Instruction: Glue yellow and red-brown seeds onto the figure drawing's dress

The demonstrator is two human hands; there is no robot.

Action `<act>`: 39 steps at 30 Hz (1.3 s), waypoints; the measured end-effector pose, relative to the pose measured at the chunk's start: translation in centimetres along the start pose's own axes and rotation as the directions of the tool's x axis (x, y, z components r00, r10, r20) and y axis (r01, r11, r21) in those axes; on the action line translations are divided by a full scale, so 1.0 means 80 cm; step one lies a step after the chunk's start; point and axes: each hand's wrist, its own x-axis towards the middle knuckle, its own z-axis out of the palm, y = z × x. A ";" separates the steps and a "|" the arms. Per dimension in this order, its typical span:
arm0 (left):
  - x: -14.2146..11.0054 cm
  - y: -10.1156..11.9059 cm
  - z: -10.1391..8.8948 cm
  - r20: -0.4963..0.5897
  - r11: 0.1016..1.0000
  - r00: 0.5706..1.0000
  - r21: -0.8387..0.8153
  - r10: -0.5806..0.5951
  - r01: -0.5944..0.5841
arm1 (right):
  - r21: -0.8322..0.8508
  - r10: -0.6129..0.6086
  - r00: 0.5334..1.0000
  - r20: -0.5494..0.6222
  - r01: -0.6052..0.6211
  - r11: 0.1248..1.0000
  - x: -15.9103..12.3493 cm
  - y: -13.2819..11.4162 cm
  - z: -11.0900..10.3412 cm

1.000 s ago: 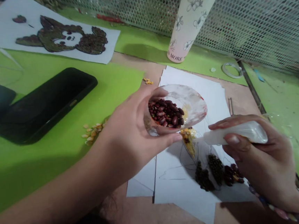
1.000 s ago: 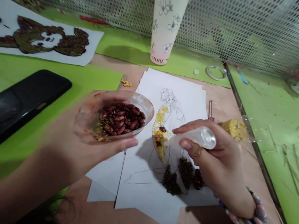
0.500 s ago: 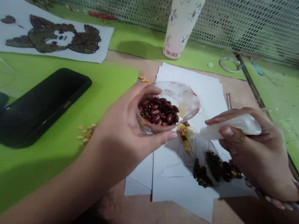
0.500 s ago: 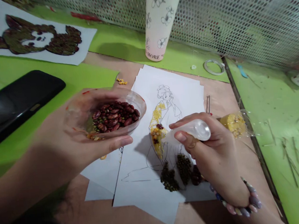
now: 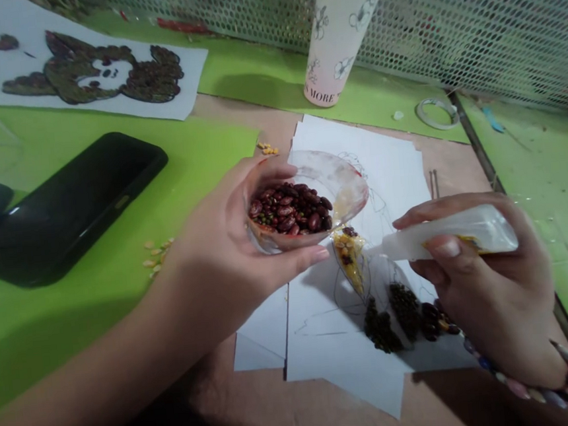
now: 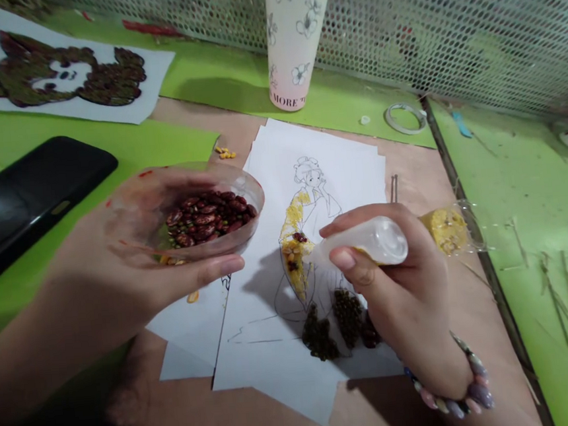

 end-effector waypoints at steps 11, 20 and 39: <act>0.000 -0.003 -0.003 -0.004 0.999 1.000 0.040 -0.017 0.017 | -0.002 0.192 0.981 0.034 -0.192 0.981 0.008 0.003 -0.013; 0.004 -0.018 -0.004 0.013 0.992 0.992 0.006 0.129 -0.129 | -0.057 0.111 0.981 0.159 -0.103 0.993 0.008 -0.007 -0.009; 0.003 -0.021 -0.004 0.010 0.989 0.989 -0.022 0.146 -0.145 | -0.021 0.140 0.973 0.183 -0.138 0.990 0.009 -0.008 -0.006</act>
